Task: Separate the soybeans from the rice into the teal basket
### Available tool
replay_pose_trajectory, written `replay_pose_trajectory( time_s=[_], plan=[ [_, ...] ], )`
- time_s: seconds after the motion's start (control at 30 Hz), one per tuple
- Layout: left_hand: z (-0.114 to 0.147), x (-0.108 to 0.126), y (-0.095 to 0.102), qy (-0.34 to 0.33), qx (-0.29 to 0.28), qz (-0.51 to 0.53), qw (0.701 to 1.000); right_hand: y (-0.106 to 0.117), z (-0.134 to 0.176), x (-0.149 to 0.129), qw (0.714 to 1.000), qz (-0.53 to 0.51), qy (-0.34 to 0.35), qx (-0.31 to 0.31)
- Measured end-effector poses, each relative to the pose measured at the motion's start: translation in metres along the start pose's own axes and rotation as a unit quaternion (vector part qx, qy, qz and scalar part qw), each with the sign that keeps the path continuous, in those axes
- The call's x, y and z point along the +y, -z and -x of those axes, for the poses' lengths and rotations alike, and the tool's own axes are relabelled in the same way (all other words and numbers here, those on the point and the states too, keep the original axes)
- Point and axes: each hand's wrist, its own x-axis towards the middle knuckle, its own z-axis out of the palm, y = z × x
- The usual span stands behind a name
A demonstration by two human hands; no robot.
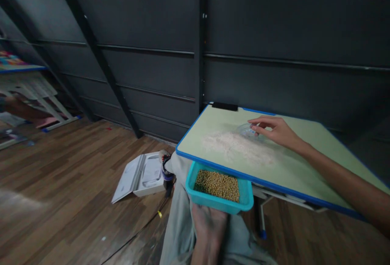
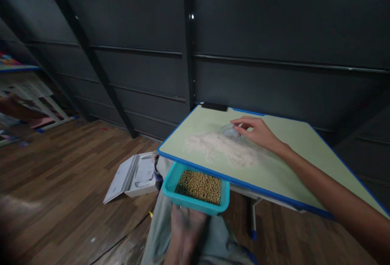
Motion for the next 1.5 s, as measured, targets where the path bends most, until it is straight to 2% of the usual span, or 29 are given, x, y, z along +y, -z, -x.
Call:
replay_pose_trajectory(
  time_s=[0.07, 0.17, 0.27, 0.4, 0.5, 0.63, 0.77, 0.9, 1.17, 1.33, 1.5],
  plan=[
    [0.001, -0.011, 0.005, 0.013, 0.003, 0.003, 1.0, 0.018, 0.017, 0.011, 0.999, -0.003, -0.032, 0.016],
    [0.001, -0.028, 0.015, 0.046, -0.013, 0.0, 0.999, 0.035, 0.049, 0.002, 1.0, 0.014, -0.022, 0.003],
    [0.001, -0.04, 0.024, 0.096, -0.023, -0.015, 0.995, 0.04, 0.08, -0.024, 0.996, 0.031, 0.044, -0.065],
    [0.0, -0.043, 0.028, 0.136, -0.017, -0.021, 0.99, 0.033, 0.103, -0.044, 0.986, 0.044, 0.085, -0.134],
    [-0.001, -0.04, 0.027, 0.139, -0.009, -0.031, 0.99, 0.024, 0.1, -0.04, 0.982, 0.065, 0.103, -0.144],
    [-0.006, -0.038, 0.028, 0.142, -0.003, -0.035, 0.989, 0.011, 0.077, -0.028, 0.982, 0.086, 0.104, -0.133],
    [-0.013, -0.039, 0.035, 0.152, -0.049, -0.029, 0.987, -0.002, 0.051, -0.019, 0.985, 0.078, 0.096, -0.12],
    [-0.018, -0.043, 0.039, 0.178, -0.107, -0.053, 0.977, -0.009, 0.038, -0.013, 0.991, 0.042, 0.081, -0.101],
    [-0.012, -0.045, 0.026, 0.209, -0.135, -0.105, 0.963, 0.001, 0.041, -0.003, 0.999, 0.007, 0.028, 0.024],
    [-0.005, -0.035, 0.021, 0.202, -0.146, -0.138, 0.959, -0.005, 0.045, 0.001, 1.0, 0.002, 0.03, -0.002],
    [-0.001, -0.034, 0.015, 0.199, -0.129, -0.168, 0.957, -0.013, 0.049, 0.0, 0.999, 0.002, 0.041, -0.029]
  ],
)
